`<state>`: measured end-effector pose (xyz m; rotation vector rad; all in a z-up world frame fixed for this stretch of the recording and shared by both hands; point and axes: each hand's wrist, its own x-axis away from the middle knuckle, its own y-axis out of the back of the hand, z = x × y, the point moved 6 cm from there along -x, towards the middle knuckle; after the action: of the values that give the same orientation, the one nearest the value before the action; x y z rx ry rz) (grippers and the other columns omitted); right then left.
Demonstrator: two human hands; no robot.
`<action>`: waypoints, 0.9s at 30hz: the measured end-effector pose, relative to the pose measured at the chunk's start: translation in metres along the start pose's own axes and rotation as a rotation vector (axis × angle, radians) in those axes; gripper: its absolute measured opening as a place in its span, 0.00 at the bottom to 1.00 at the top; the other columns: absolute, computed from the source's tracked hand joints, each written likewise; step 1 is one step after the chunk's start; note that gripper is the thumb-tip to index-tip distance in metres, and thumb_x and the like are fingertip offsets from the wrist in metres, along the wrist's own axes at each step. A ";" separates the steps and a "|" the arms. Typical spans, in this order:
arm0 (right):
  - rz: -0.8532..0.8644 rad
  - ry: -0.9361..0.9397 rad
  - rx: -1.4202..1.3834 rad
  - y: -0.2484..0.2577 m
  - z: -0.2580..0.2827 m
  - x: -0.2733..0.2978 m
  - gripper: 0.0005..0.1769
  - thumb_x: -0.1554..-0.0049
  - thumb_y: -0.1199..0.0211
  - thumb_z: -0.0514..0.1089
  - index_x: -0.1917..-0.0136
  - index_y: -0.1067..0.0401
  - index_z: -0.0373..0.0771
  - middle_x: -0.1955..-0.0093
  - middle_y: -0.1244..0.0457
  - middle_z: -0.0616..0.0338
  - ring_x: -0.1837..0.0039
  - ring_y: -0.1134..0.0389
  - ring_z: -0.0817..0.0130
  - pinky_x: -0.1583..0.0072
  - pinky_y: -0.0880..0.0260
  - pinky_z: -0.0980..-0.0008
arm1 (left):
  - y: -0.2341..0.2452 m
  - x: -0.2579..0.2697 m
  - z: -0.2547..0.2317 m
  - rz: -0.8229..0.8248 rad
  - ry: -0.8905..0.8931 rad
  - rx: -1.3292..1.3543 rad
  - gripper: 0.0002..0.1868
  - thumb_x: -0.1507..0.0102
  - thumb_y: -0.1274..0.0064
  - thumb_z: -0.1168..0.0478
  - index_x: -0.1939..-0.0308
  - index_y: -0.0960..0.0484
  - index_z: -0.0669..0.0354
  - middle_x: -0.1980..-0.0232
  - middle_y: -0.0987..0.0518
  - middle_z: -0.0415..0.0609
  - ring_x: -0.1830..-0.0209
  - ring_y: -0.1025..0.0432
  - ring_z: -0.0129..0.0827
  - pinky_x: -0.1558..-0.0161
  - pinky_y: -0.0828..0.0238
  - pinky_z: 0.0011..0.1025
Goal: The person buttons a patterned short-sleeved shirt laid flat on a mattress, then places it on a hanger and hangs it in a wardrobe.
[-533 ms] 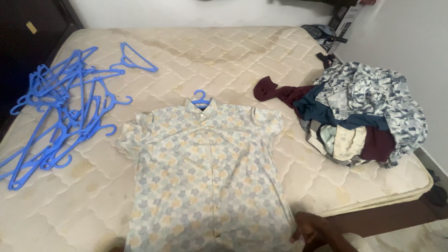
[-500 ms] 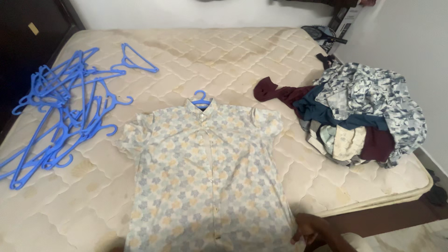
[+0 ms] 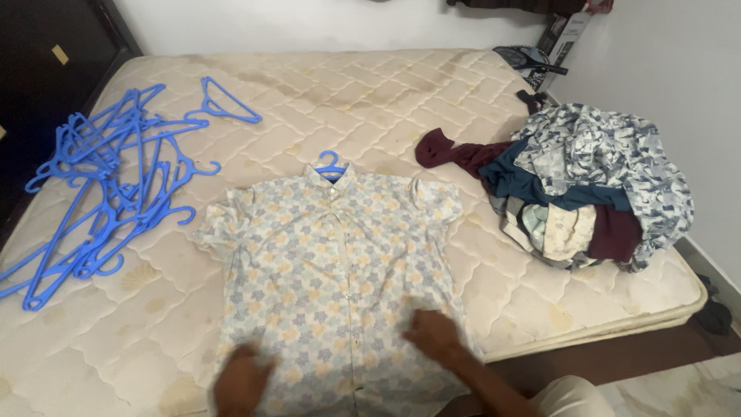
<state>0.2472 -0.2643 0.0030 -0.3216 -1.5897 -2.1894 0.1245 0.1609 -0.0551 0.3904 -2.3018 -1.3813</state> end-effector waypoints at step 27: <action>0.068 0.183 0.011 -0.067 0.105 0.004 0.22 0.38 0.43 0.56 0.51 0.28 0.33 0.54 0.32 0.43 0.48 0.29 0.45 0.46 0.29 0.47 | -0.189 0.057 -0.106 0.603 -0.425 0.223 0.20 0.37 0.40 0.45 0.69 0.16 0.59 0.68 0.17 0.57 0.63 0.20 0.49 0.51 0.25 0.42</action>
<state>0.2069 -0.1479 -0.0186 -0.1640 -1.4691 -2.0934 0.1311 -0.0341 -0.1661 -0.5540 -2.5988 -0.9653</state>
